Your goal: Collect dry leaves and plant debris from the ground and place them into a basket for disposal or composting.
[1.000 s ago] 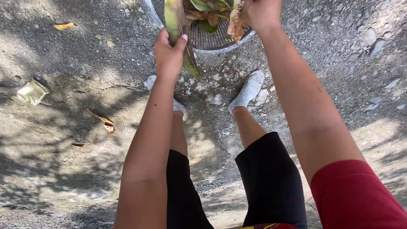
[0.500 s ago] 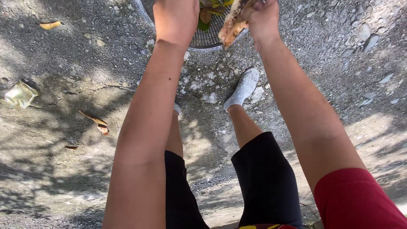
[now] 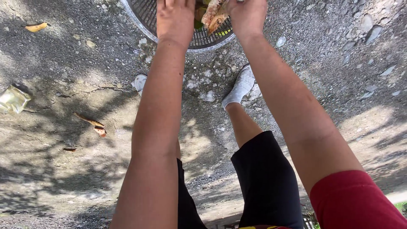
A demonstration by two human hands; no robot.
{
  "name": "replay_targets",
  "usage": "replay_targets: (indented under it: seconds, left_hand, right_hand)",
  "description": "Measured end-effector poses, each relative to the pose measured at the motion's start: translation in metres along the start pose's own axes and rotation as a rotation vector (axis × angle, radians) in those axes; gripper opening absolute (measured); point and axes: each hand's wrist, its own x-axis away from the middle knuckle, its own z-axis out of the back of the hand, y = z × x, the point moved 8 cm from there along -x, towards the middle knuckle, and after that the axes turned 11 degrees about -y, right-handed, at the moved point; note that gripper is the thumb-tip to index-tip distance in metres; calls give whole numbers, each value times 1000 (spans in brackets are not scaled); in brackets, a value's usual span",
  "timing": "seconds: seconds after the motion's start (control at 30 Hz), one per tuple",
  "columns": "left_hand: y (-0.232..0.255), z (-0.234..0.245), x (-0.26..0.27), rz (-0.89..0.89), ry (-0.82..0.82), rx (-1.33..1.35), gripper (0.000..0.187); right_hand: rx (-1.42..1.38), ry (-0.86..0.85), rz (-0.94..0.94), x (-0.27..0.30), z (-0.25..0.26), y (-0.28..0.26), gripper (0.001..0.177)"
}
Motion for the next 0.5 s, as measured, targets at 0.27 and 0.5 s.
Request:
replay_targets:
  seconds: [0.27,0.5]
  left_hand:
    - [-11,-64,-7,137,-337,-141,63]
    - [-32,-74,11,270,-523,106,74]
  right_hand:
    - [-95,-56,-37,3,7,-27,5]
    - [77,-159,110,-16,-45,-34,11]
